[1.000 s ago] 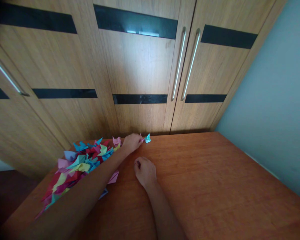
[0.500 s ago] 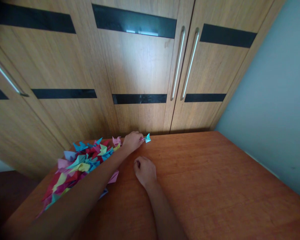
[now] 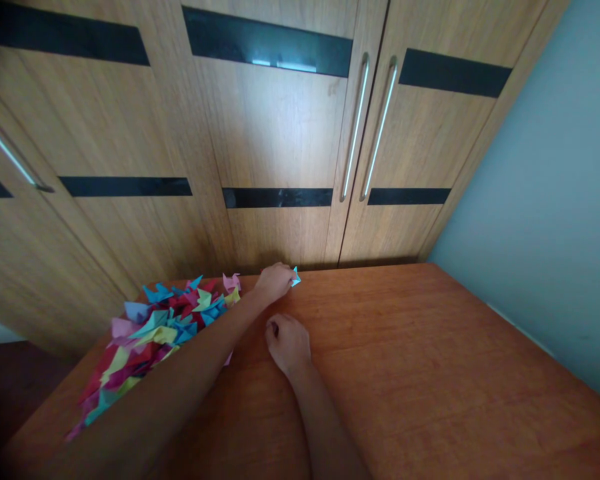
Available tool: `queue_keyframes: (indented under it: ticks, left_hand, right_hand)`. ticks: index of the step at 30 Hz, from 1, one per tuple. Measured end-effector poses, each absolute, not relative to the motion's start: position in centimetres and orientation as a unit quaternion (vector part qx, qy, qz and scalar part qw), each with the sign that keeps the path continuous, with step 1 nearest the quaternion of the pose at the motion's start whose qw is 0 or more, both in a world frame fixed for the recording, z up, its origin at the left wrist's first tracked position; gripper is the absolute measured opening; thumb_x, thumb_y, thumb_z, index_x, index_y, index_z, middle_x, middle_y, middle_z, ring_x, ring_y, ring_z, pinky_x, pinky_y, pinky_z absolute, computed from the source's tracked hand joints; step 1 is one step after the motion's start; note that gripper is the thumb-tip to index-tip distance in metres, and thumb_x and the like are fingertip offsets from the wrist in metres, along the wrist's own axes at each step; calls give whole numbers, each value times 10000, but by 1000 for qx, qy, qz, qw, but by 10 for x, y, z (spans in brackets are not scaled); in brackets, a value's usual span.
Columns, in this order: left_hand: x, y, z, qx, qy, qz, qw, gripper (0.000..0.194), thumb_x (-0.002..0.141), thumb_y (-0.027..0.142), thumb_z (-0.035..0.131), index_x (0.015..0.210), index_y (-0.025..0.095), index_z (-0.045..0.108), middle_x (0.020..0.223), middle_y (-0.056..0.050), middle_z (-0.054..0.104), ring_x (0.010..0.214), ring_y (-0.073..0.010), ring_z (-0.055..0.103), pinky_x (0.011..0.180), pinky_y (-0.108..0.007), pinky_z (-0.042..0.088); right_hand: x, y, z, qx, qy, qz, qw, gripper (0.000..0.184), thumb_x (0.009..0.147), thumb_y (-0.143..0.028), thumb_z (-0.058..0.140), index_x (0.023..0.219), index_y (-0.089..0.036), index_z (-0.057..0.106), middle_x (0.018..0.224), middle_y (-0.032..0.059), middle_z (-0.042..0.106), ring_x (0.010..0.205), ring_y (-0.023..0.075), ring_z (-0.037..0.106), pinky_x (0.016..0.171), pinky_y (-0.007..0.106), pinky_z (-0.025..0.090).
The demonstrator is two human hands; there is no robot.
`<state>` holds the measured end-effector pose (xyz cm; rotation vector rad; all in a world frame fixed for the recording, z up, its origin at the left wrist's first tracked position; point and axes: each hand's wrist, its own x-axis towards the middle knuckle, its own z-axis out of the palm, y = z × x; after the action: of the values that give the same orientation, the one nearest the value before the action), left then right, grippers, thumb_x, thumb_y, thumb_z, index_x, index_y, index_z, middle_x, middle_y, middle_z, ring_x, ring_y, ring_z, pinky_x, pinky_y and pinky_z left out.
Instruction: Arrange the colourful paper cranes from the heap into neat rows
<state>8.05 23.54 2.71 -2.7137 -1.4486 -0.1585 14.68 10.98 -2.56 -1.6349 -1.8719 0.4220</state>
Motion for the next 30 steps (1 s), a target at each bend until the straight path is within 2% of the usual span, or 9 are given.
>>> queue_keyframes:
  ticks: [10, 15, 20, 26, 30]
  left_hand:
    - [89, 236, 26, -879, -473, -51, 27, 234, 853, 180, 473, 899, 202, 701, 966, -105, 652, 990, -228, 568, 829, -331, 457]
    - [86, 234, 26, -871, -486, -65, 32, 235, 856, 219, 470, 951, 233, 685, 985, -82, 647, 989, -223, 562, 812, -325, 460]
    - [70, 236, 30, -851, -518, -76, 39, 257, 876, 255, 436, 934, 217, 683, 1006, -102, 628, 998, -241, 556, 804, -339, 460]
    - [55, 236, 30, -838, -539, -71, 34, 270, 866, 352, 459, 928, 211, 681, 998, -107, 626, 979, -250, 575, 807, -345, 457]
    - [54, 233, 24, -841, -536, -67, 29, 232, 841, 345, 498, 930, 228, 677, 983, -92, 635, 955, -242, 589, 796, -337, 458]
  right_hand:
    - [146, 111, -27, -614, -705, 162, 316, 184, 830, -170, 462, 832, -231, 635, 857, 0, 669, 802, 132, 589, 693, 211, 366]
    - [146, 110, -25, -617, -704, 163, 312, 182, 825, -163, 467, 836, -230, 635, 857, 0, 669, 797, 131, 589, 701, 210, 374]
    - [146, 110, -27, -615, -704, 163, 315, 172, 825, -176, 477, 840, -236, 638, 861, -4, 670, 812, 130, 588, 719, 208, 379]
    - [146, 111, -27, -620, -702, 164, 310, 170, 841, -204, 473, 840, -232, 641, 854, 4, 670, 815, 132, 588, 719, 208, 378]
    - [146, 110, -27, -620, -701, 166, 312, 166, 830, -186, 478, 840, -234, 637, 861, -1, 670, 812, 130, 589, 721, 206, 378]
